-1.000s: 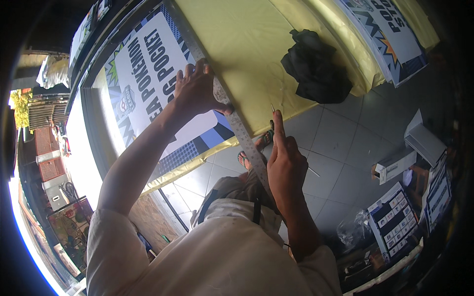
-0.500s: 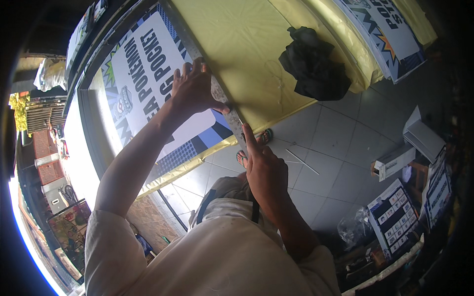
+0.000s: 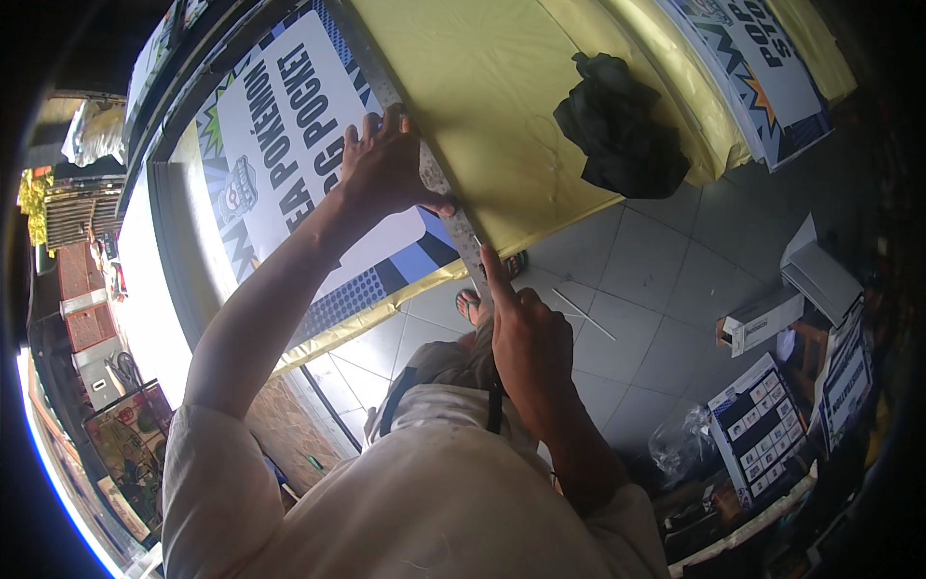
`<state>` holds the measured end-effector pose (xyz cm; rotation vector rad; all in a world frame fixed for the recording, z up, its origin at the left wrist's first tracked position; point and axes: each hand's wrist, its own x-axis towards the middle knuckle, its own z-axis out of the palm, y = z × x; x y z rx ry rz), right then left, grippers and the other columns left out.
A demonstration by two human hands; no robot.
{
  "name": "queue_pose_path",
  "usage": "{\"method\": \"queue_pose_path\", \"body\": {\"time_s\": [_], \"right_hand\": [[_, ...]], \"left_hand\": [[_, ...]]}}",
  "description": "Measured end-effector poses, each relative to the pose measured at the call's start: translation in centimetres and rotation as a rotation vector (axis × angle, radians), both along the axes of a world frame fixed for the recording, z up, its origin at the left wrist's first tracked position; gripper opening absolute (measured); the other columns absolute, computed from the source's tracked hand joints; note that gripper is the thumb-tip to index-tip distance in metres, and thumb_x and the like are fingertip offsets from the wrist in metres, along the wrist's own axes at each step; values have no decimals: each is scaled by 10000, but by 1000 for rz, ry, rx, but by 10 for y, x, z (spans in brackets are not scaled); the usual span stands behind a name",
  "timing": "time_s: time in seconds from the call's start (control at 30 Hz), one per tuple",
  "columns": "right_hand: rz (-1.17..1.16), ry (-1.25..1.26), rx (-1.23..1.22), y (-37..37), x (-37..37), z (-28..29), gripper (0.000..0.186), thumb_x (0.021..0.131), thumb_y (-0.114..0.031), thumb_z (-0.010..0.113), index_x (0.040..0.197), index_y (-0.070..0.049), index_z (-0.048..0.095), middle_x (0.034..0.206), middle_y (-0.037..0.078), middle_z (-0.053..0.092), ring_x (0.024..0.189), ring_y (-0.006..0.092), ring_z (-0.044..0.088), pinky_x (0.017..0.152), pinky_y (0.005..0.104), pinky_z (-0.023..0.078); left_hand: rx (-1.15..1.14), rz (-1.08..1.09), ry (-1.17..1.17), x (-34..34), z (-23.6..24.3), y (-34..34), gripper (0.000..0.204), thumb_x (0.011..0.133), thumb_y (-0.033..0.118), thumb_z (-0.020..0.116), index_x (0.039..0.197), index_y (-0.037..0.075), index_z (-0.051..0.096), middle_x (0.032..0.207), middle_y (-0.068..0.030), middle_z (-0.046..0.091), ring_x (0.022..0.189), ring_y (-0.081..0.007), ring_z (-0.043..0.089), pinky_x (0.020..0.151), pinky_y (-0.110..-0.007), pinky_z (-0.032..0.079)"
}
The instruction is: The person applies a printed sign reading 'AREA POKEMON TCG POCKET' onto a yellow surface. They smooth the sign with a black cloth, use a spray bottle to apply liquid, and then trim the excess yellow material around the sign using a utility knife and a metal ruler.
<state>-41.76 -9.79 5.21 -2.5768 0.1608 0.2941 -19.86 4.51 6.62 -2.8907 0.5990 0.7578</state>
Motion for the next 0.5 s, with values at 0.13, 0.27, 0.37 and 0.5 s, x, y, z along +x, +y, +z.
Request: {"method": "queue_pose_path", "body": {"time_s": [0.13, 0.27, 0.37, 0.5], "right_hand": [[-1, -35, -16, 3, -5, 0, 593, 1024, -84, 629, 1584, -200, 470, 802, 160, 703, 734, 326, 746, 629, 453, 589], [0, -20, -27, 1, -10, 1, 599, 1024, -85, 629, 1589, -194, 461, 802, 161, 702, 737, 329, 746, 626, 449, 588], [15, 20, -27, -1, -14, 6, 596, 1023, -83, 630, 1586, -186, 464, 804, 163, 704, 742, 331, 749, 623, 445, 588], [-3, 5, -27, -6, -28, 2, 584, 1024, -78, 626, 1579, -185, 478, 794, 165, 698, 721, 331, 745, 621, 440, 589]], "left_hand": [[-19, -6, -28, 0, -6, 4, 1225, 507, 612, 980, 1476, 6, 536, 1516, -223, 430, 1415, -461, 404, 1189, -672, 302], [24, -8, -32, 0, -6, 0, 1243, 499, 619, 978, 1526, 95, 513, 1527, -227, 423, 1425, -462, 400, 1180, -678, 308], [11, -14, -31, 3, -4, 3, 1255, 496, 615, 981, 1536, 100, 505, 1520, -230, 434, 1415, -463, 414, 1172, -688, 314], [2, -22, -28, 1, -7, 0, 1292, 511, 611, 981, 1546, 36, 464, 1515, -243, 452, 1413, -468, 425, 1177, -697, 311]]}}
